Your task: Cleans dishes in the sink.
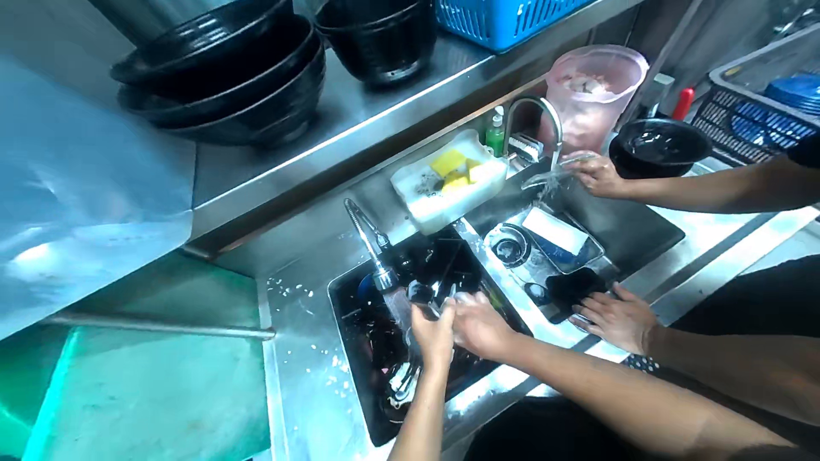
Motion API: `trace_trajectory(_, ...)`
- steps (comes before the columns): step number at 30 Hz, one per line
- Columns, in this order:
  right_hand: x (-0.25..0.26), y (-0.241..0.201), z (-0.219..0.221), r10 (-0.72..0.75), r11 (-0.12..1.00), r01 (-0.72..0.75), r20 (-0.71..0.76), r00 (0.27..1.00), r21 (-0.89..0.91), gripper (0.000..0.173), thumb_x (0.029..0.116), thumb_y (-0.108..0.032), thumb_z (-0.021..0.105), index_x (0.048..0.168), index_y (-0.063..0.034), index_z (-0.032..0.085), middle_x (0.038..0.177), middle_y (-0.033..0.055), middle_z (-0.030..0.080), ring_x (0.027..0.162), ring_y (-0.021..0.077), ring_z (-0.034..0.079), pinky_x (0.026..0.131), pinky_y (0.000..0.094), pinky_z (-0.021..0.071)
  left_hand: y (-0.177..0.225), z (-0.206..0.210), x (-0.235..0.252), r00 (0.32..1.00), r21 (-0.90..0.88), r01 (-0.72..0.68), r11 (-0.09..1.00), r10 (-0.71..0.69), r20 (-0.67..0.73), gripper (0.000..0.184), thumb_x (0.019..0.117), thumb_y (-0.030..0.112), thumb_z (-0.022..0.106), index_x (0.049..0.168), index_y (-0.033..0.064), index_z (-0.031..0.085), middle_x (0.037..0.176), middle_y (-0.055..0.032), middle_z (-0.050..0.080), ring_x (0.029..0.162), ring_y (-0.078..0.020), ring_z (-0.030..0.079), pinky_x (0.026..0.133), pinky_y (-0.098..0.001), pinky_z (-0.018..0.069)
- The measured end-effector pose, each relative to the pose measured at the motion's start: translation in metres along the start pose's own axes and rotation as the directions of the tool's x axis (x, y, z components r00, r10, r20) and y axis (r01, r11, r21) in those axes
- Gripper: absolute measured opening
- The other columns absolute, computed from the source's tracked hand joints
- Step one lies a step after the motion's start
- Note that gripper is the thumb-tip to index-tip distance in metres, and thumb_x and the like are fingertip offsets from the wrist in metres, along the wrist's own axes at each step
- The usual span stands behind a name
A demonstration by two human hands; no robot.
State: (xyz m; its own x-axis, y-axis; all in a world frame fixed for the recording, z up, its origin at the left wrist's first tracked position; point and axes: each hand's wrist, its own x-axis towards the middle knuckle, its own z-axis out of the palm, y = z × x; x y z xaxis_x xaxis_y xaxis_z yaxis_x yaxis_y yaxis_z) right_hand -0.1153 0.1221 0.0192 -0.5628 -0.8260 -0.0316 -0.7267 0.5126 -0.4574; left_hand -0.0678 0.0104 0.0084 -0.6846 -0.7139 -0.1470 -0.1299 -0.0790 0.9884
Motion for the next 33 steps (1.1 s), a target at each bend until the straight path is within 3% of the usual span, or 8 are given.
trace_trajectory(3, -0.002, 0.038, 0.009, -0.095, 0.979, 0.091, -0.011, 0.995, -0.183, 0.028, 0.1017, -0.014, 0.056, 0.128, -0.0165, 0.068, 0.135, 0.0067, 0.065, 0.129, 0.0309, 0.057, 0.105, 0.0559, 0.0459, -0.006, -0.004, -0.003, 0.998, 0.017, 0.053, 0.998, -0.053, -0.022, 0.047, 0.0836, 0.010, 0.079, 0.125, 0.0007, 0.059, 0.108, -0.0143, 0.069, 0.096, -0.0199, 0.070, 0.083, -0.0405, 0.0611)
trace_trajectory(7, 0.006, 0.059, 0.005, 0.054, 0.963, -0.060, -0.029, 0.998, -0.264, 0.041, 0.0903, -0.003, 0.069, 0.126, -0.0233, 0.071, 0.136, 0.0077, 0.065, 0.130, 0.0382, 0.054, 0.104, 0.0604, 0.0460, -0.009, -0.003, -0.004, 0.995, -0.044, 0.093, 0.995, -0.095, -0.037, 0.041, 0.0844, 0.009, 0.077, 0.122, 0.0039, 0.060, 0.106, -0.0129, 0.069, 0.095, -0.0210, 0.070, 0.080, -0.0415, 0.0606)
trace_trajectory(10, 0.005, 0.036, 0.012, 0.189, 0.978, -0.188, 0.009, 0.982, -0.088, 0.034, 0.0911, -0.015, 0.067, 0.124, -0.0206, 0.071, 0.137, 0.0063, 0.064, 0.134, 0.0363, 0.050, 0.108, 0.0602, 0.0417, -0.008, -0.003, 0.000, 0.994, -0.041, 0.098, 0.994, -0.100, -0.036, 0.045, 0.0857, 0.012, 0.077, 0.128, 0.0057, 0.061, 0.113, -0.0120, 0.070, 0.102, -0.0199, 0.069, 0.085, -0.0419, 0.0608)
trace_trajectory(16, -0.012, -0.002, 0.015, 0.071, 0.948, -0.069, 0.002, 0.997, 0.310, 0.047, 0.0901, -0.032, 0.070, 0.132, -0.0118, 0.061, 0.123, 0.0058, 0.068, 0.125, 0.0252, 0.057, 0.113, 0.0491, 0.0401, 0.002, 0.000, 0.001, 0.997, 0.077, 0.071, 0.994, -0.072, 0.010, 0.041, 0.0867, 0.022, 0.080, 0.121, 0.0075, 0.065, 0.103, -0.0098, 0.072, 0.091, -0.0185, 0.071, 0.079, -0.0410, 0.0615)
trace_trajectory(19, -0.016, 0.017, 0.022, -0.016, 0.992, 0.022, -0.046, 0.999, 0.123, 0.026, 0.0963, -0.026, 0.064, 0.119, -0.0140, 0.071, 0.129, 0.0050, 0.067, 0.126, 0.0273, 0.058, 0.108, 0.0510, 0.0456, -0.002, 0.000, 0.000, 0.997, 0.040, 0.073, 0.997, -0.074, 0.034, 0.045, 0.0859, 0.017, 0.082, 0.126, 0.0065, 0.064, 0.109, -0.0108, 0.071, 0.097, -0.0187, 0.070, 0.084, -0.0411, 0.0605)
trace_trajectory(22, -0.010, 0.043, 0.013, 0.075, 0.994, -0.076, -0.008, 0.997, -0.085, 0.028, 0.0943, -0.019, 0.066, 0.121, -0.0215, 0.072, 0.145, 0.0087, 0.057, 0.135, 0.0341, 0.050, 0.108, 0.0570, 0.0433, 0.000, 0.003, -0.003, 0.994, -0.014, 0.106, 0.994, -0.106, 0.010, 0.041, 0.0847, 0.011, 0.080, 0.122, 0.0037, 0.064, 0.108, -0.0124, 0.070, 0.097, -0.0195, 0.069, 0.082, -0.0400, 0.0600)
trace_trajectory(27, -0.007, 0.067, 0.012, 0.098, 0.926, -0.079, 0.033, 0.995, -0.368, 0.029, 0.0912, -0.008, 0.069, 0.118, -0.0189, 0.072, 0.138, 0.0109, 0.059, 0.126, 0.0375, 0.054, 0.102, 0.0604, 0.0454, 0.015, 0.003, -0.006, 0.984, 0.157, 0.157, 0.975, -0.168, 0.057, 0.046, 0.0797, 0.015, 0.084, 0.121, 0.0055, 0.065, 0.105, -0.0120, 0.070, 0.096, -0.0209, 0.068, 0.078, -0.0435, 0.0584)
trace_trajectory(33, -0.005, 0.052, 0.009, 0.171, 0.954, -0.128, 0.140, 0.975, -0.270, 0.022, 0.0970, -0.017, 0.063, 0.117, -0.0153, 0.073, 0.148, 0.0101, 0.052, 0.136, 0.0399, 0.046, 0.102, 0.0654, 0.0429, 0.030, -0.020, 0.012, 0.941, 0.128, 0.214, 0.968, -0.240, 0.237, 0.066, 0.0890, 0.028, 0.082, 0.144, 0.0109, 0.051, 0.135, -0.0193, 0.060, 0.106, -0.0325, 0.070, 0.077, -0.0498, 0.0641)
